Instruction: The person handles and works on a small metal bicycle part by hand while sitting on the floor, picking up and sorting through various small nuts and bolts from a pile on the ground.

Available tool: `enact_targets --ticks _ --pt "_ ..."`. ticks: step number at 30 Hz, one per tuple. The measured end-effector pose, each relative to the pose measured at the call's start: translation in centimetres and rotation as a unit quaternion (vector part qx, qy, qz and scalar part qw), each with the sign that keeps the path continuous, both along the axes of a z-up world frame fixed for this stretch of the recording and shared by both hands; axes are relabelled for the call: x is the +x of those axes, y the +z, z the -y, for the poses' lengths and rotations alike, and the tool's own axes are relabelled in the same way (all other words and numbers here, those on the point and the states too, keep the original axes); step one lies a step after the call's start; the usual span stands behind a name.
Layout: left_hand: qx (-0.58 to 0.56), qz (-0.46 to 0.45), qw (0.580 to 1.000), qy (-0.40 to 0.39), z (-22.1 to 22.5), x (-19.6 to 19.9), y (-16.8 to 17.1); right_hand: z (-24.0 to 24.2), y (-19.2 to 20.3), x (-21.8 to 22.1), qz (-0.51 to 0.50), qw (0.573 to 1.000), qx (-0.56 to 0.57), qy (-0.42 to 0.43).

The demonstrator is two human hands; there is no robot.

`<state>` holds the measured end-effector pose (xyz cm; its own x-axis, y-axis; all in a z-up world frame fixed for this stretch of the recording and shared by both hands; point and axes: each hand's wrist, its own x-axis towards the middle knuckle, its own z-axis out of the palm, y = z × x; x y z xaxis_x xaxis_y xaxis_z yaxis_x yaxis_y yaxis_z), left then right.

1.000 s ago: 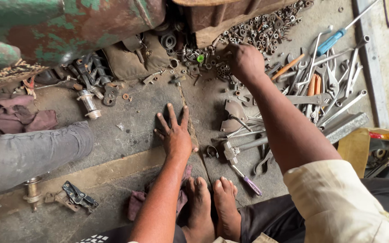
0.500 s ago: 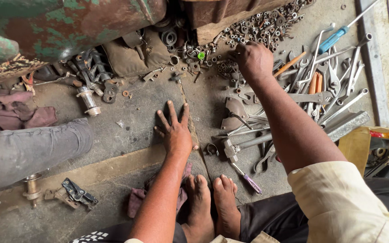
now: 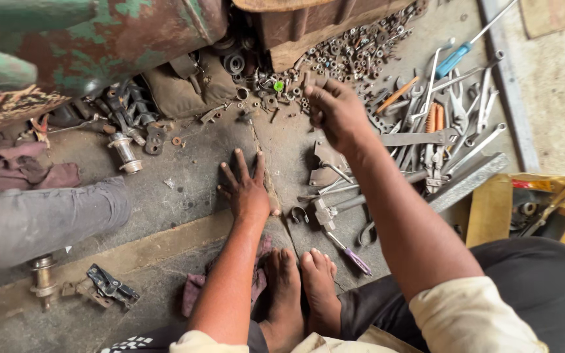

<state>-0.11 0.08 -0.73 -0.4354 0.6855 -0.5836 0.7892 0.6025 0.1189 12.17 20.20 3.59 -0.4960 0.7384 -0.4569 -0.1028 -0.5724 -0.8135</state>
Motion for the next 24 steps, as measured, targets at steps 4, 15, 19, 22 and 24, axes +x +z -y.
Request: enact_targets --ticks 4,15,19,22,24 --pt "0.004 0.021 1.000 0.008 0.8 -0.1 -0.3 3.8 2.8 0.6 -0.135 0.989 -0.067 0.012" --pt "0.292 0.610 0.529 0.513 6.5 -0.1 -1.7 16.0 2.4 -1.8 0.336 0.753 0.414 0.386" --pt "0.284 0.667 0.444 0.527 11.5 0.7 -4.7 23.2 1.7 -3.0 0.354 0.772 0.441 0.290" --pt "0.259 0.762 0.329 0.493 14.5 -0.9 -6.3 26.4 1.8 -3.3 0.251 0.797 0.495 0.238" --pt "0.275 0.820 0.313 0.393 14.6 -2.5 -7.1 27.8 3.0 -3.6 0.193 0.809 0.502 0.240"
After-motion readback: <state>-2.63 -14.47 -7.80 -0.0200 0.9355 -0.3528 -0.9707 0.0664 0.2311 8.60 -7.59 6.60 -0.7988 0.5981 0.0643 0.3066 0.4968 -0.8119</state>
